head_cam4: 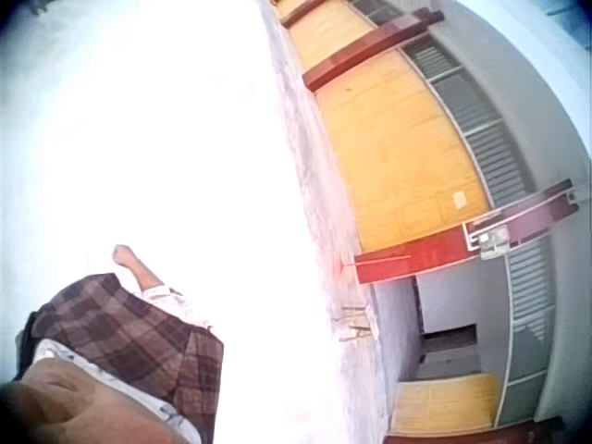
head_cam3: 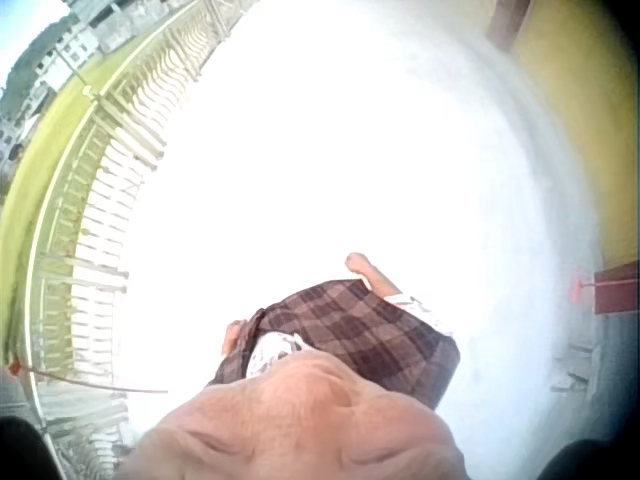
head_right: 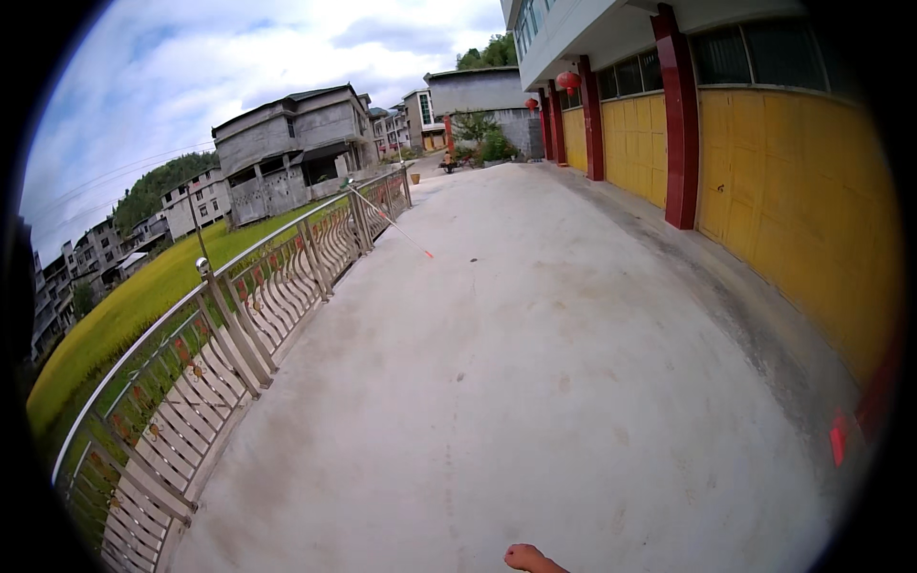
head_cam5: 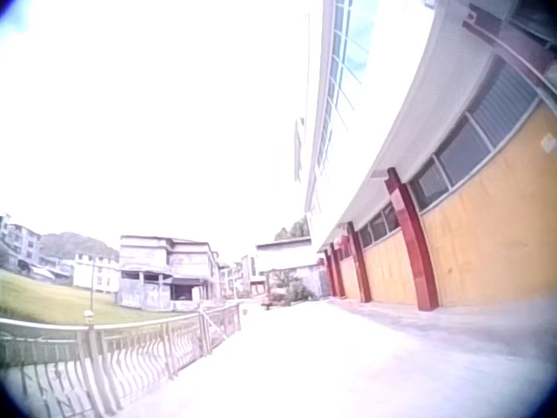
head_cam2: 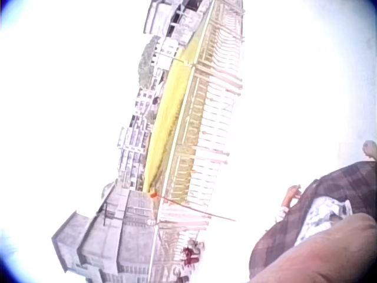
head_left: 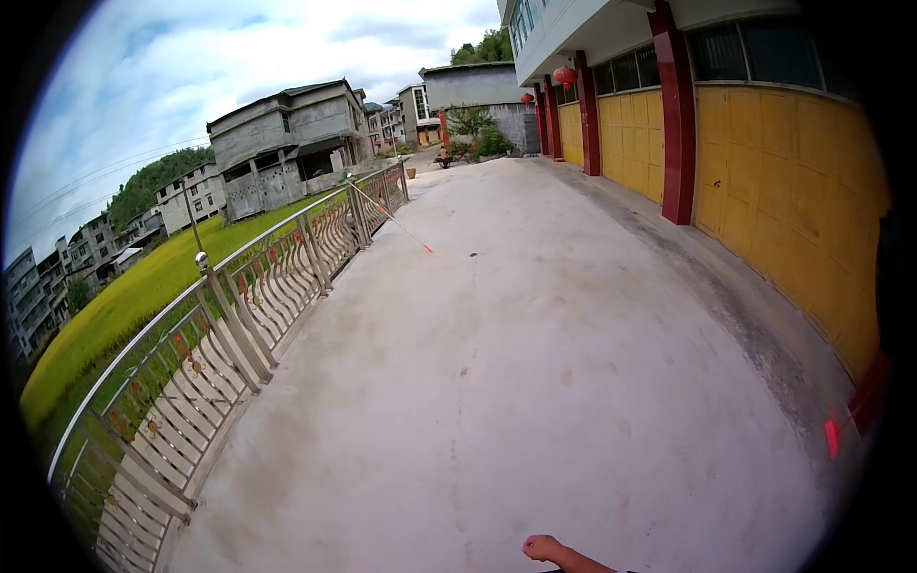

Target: The person mops a concrete patio and an indoor room using a mop and buckets. They then retrieve a net on a pole, attach a cloth to it, and walk into a storage area.

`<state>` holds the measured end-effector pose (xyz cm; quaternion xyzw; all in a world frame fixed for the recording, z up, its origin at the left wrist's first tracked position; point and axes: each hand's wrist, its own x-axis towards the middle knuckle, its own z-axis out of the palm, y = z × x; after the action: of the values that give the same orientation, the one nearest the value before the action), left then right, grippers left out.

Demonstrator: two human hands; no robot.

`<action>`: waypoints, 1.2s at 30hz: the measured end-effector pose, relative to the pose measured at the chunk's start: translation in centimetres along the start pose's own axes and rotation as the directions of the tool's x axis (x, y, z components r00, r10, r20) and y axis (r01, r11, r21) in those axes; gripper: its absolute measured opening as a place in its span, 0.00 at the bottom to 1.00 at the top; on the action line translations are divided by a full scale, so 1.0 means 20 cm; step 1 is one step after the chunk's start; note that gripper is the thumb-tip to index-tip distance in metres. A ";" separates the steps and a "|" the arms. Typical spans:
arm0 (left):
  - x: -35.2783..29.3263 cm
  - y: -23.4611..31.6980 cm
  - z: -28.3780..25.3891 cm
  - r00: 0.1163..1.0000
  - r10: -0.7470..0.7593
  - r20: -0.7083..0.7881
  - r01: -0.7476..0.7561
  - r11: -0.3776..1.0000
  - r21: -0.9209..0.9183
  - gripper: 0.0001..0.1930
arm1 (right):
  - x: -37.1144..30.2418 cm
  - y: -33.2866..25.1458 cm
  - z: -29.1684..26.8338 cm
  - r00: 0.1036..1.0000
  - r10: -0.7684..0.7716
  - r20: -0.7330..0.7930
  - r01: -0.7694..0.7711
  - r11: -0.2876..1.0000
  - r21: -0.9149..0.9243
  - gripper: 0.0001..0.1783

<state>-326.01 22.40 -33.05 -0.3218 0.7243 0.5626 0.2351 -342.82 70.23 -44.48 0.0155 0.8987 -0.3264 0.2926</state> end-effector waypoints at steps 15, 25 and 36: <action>1.63 0.89 -0.65 0.943 -0.283 -0.175 0.199 0.901 -0.386 0.18 | 1.80 -0.33 -0.48 0.980 0.087 0.179 -0.074 0.994 -0.076 0.17; 2.94 2.98 -0.63 0.952 0.298 -0.068 -0.296 0.954 0.043 0.20 | 2.42 -0.71 -0.98 0.901 0.383 0.206 -0.416 0.896 0.156 0.14; 3.81 3.58 -0.86 0.994 -0.107 0.001 0.107 0.992 0.072 0.16 | 4.78 -1.85 -2.02 0.982 -0.032 -0.184 0.030 0.999 -0.016 0.17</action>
<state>-429.82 1.84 -34.66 -0.3503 0.7251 0.5236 0.2781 -450.95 49.62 -49.45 0.0297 0.9241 -0.3223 0.2031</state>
